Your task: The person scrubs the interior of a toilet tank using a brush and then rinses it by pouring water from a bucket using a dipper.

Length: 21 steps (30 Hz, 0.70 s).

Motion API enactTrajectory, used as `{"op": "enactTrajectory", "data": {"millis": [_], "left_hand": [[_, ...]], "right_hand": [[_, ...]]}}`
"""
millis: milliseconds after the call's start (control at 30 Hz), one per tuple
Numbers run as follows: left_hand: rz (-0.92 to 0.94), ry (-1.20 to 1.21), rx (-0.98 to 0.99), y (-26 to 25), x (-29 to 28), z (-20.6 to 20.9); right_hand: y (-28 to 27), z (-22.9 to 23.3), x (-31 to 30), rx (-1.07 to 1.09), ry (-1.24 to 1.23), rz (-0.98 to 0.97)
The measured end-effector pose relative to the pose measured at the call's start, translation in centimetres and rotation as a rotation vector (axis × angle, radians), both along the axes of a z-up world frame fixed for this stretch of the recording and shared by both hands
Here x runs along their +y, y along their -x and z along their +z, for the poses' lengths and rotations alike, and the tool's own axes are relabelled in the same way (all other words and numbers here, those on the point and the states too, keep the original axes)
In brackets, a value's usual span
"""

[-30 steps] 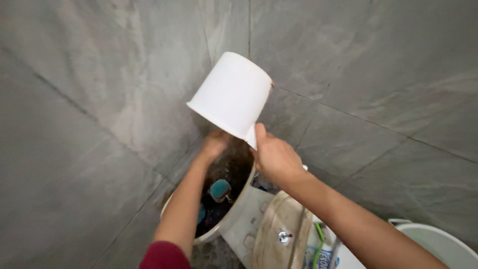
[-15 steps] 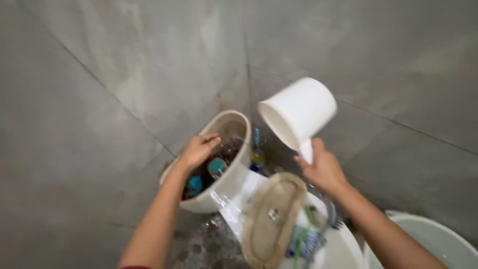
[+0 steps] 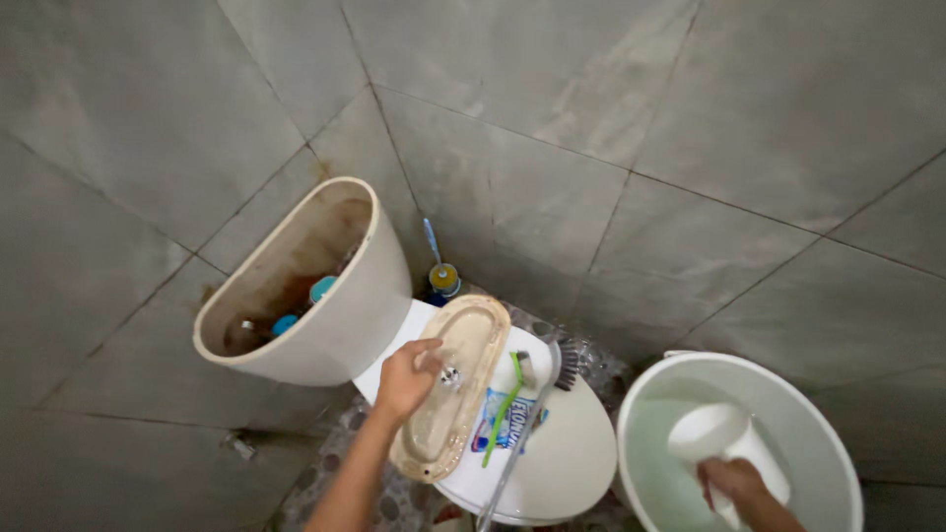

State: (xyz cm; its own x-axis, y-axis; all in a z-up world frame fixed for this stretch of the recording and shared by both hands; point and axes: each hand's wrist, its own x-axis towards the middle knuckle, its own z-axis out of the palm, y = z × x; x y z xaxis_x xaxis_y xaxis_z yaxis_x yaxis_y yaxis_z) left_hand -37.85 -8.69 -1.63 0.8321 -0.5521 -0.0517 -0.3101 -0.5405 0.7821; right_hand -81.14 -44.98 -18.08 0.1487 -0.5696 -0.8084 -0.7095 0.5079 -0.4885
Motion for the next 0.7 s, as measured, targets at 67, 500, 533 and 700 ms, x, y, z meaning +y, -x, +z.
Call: {"op": "enactTrajectory", "data": {"millis": [67, 500, 533, 700], "left_hand": [[0.064, -0.012, -0.1, 1.3, 0.2, -1.9], [0.202, -0.323, -0.125, 1.6, 6.8, -4.5], [0.183, -0.276, -0.159, 1.5, 7.6, -5.0], [0.134, -0.211, -0.178, -0.3, 11.1, -7.0]], "right_hand": [[1.9, -0.5, 0.7, 0.109, 0.045, 0.05], [-5.5, -4.7, 6.6, 0.341, 0.492, 0.637], [-6.6, -5.1, 7.0, 0.322, 0.49, 0.654], [-13.1, -7.7, 10.8, 0.295, 0.458, 0.701]]}}
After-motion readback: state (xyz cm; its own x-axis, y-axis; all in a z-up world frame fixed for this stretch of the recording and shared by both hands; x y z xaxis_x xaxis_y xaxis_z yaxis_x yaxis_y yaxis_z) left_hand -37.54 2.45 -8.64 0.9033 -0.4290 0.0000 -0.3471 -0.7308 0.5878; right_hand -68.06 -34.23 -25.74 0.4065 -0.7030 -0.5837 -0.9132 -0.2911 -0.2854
